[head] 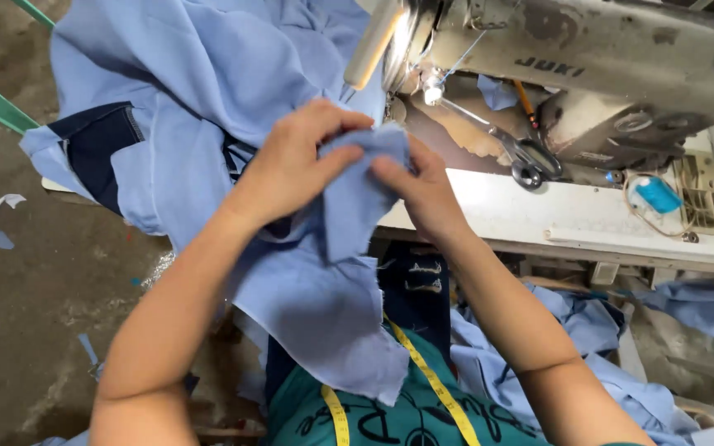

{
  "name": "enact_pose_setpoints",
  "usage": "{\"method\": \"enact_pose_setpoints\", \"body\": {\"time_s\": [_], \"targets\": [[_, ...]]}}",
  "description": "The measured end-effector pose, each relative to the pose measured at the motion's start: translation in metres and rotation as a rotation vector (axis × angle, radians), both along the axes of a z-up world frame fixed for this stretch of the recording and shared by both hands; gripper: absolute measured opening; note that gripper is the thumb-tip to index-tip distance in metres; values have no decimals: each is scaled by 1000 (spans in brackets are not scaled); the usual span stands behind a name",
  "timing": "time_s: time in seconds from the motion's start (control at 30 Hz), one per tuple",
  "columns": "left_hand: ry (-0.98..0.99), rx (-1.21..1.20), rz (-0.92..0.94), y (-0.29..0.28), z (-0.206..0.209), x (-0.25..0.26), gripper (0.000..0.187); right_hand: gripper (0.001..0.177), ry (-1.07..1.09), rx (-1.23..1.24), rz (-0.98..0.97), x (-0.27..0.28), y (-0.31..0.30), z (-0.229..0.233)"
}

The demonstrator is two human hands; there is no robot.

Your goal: Aligning fabric pieces at a sewing machine and inspecting the garment.

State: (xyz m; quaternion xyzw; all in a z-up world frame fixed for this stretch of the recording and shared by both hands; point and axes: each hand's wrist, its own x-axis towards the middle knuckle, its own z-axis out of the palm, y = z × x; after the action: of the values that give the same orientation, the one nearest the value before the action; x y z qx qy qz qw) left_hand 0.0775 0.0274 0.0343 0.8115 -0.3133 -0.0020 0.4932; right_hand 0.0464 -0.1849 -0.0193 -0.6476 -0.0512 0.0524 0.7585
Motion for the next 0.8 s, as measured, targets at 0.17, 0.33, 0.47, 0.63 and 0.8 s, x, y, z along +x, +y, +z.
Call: {"method": "enact_pose_setpoints", "body": {"time_s": [0.17,0.33,0.47,0.63,0.8], "targets": [[-398,-138,220,37,40,10,34,32,-279,-69,146,11,45,14],[-390,-95,352,65,43,6,40,25,-185,-33,142,28,57,33],[-339,-354,466,79,28,-55,37,27,-127,163,49,42,59,65],[-114,-322,221,111,-53,-161,85,26,-161,269,-41,73,69,65],[-92,47,659,119,-98,-143,105,36,-111,303,2,84,88,72]]}}
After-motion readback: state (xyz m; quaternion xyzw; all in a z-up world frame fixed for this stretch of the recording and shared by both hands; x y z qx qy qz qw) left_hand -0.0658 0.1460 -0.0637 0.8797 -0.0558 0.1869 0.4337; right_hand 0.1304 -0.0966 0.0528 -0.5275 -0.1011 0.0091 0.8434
